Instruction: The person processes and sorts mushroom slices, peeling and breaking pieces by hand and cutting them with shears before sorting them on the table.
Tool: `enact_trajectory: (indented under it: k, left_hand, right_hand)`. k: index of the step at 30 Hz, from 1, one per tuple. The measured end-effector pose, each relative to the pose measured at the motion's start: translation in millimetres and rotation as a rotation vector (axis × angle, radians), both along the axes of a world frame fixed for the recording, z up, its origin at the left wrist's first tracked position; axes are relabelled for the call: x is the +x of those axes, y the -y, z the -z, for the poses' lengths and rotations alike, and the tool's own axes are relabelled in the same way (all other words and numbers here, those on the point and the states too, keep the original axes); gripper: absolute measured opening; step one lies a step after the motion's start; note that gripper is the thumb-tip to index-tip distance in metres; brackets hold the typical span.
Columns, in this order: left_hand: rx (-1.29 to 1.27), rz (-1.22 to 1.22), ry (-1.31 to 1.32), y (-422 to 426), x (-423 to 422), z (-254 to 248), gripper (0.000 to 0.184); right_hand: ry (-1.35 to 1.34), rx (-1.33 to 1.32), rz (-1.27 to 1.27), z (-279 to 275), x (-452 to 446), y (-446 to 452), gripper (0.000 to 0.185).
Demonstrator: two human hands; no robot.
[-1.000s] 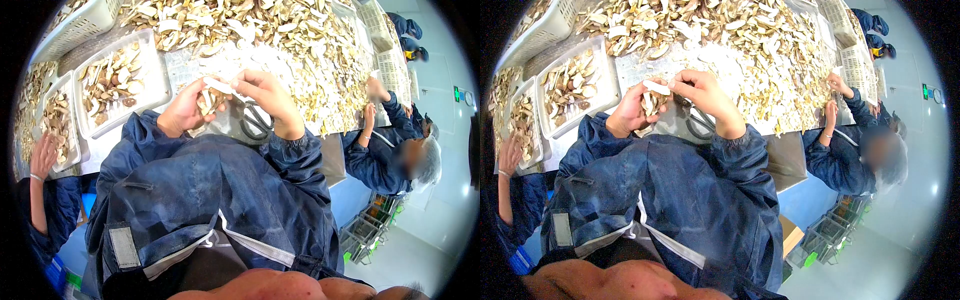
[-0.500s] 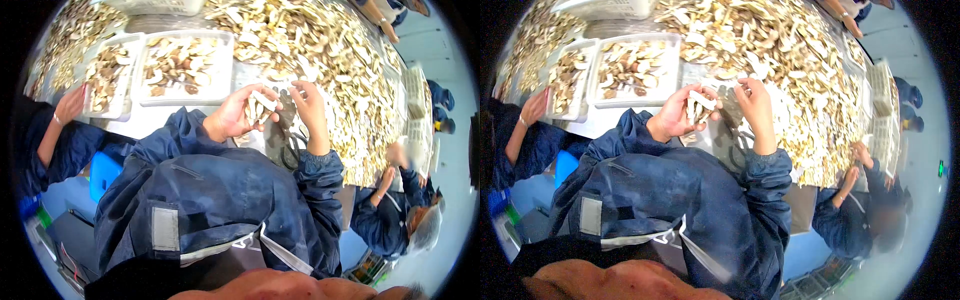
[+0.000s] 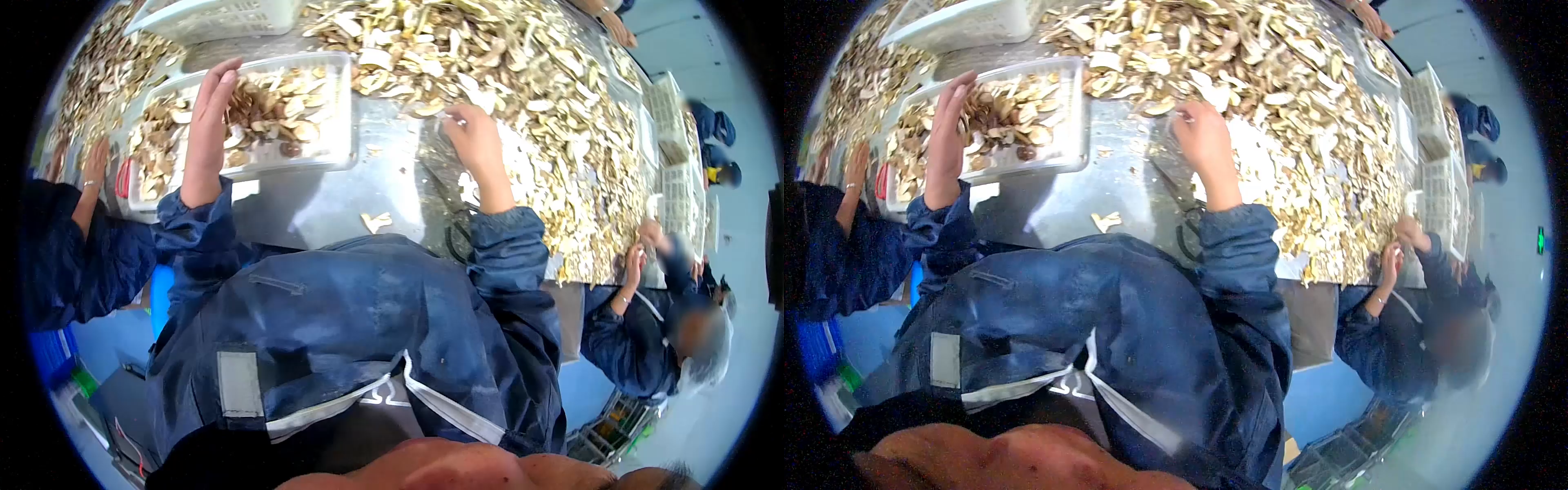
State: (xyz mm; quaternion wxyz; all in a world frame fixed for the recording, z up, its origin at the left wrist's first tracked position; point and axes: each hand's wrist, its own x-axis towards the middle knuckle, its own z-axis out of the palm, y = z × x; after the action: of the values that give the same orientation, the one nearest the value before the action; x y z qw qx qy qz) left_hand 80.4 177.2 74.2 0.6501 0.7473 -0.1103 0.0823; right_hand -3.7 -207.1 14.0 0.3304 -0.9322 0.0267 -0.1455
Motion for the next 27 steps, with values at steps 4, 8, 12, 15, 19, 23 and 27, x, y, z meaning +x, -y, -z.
enact_trajectory:
  k: [4,8,12,15,19,23,27]
  left_hand:
    - [0.199,-0.140,0.133,14.2,-17.1,2.9,0.038]
    - [0.043,0.259,-0.111,40.2,-67.8,19.2,0.026]
    - [0.514,0.714,0.001,80.5,-117.4,22.8,0.023]
    - [0.617,0.802,0.056,97.5,-129.6,32.9,0.027]
    - [0.731,0.875,0.164,103.2,-128.5,33.2,0.030]
    - [0.813,0.866,0.170,104.9,-130.2,32.3,0.031]
    - [0.847,0.812,0.195,107.2,-132.6,36.8,0.032]
  right_hand:
    - [0.031,-0.080,-0.032,1.8,9.0,-10.4,0.026]
    - [0.034,-0.210,-0.030,-4.4,8.3,-19.2,0.026]
    - [0.003,-0.260,0.004,-6.5,4.0,-16.3,0.025]
    - [0.059,-0.194,-0.002,-5.0,1.2,-14.3,0.022]
    - [0.081,-0.249,-0.036,0.5,1.1,-10.8,0.023]
    - [0.079,-0.320,-0.044,2.1,-0.4,-9.7,0.022]
    - [0.013,-0.281,-0.003,-2.9,-12.3,-11.5,0.020]
